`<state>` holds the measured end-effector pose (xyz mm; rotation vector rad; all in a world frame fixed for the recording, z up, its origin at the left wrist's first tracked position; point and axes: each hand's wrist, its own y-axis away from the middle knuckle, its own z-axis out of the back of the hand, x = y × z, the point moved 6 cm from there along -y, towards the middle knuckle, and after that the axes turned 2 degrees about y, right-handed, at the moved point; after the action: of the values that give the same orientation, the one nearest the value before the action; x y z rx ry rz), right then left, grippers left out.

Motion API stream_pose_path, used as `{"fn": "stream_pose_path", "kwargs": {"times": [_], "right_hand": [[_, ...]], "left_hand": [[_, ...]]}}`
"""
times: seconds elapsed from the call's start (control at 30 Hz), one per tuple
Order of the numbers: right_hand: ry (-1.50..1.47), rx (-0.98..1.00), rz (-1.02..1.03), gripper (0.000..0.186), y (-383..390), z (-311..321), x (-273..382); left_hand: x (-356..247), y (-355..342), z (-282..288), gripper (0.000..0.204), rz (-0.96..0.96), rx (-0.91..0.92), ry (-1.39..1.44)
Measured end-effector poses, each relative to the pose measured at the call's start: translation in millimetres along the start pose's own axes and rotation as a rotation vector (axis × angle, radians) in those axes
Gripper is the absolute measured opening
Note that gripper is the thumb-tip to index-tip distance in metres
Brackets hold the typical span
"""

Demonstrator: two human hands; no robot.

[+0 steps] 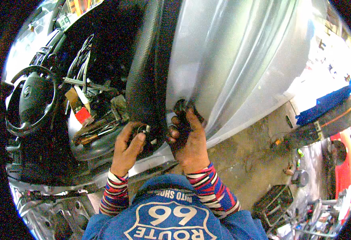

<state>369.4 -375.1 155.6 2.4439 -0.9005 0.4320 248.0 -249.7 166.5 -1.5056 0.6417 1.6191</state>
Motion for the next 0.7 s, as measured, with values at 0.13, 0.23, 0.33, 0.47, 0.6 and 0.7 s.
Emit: {"fn": "stream_pose_path", "kwargs": {"times": [0.13,0.23,0.33,0.47,0.6,0.7], "right_hand": [[-0.008,-0.008,0.036,0.024,-2,-2,0],[-0.015,0.017,0.047,0.018,-4,-6,1],[-0.022,0.022,0.061,0.015,-5,-9,1],[-0.022,0.004,0.071,0.014,-3,-10,1],[-0.048,-0.038,0.075,0.015,-3,-9,0],[-0.045,-0.045,0.085,0.016,-5,-10,0]], "left_hand": [[1,-1,-4,0.029,0.023,0.031,-0.035],[0,-1,-5,0.029,0.036,0.037,-0.018],[0,-1,-3,0.029,0.026,0.031,-0.002],[1,-1,3,0.028,0.014,0.008,-0.011],[5,-1,6,0.028,0.043,-0.006,0.008],[8,-2,6,0.028,0.071,0.002,0.032]]}}
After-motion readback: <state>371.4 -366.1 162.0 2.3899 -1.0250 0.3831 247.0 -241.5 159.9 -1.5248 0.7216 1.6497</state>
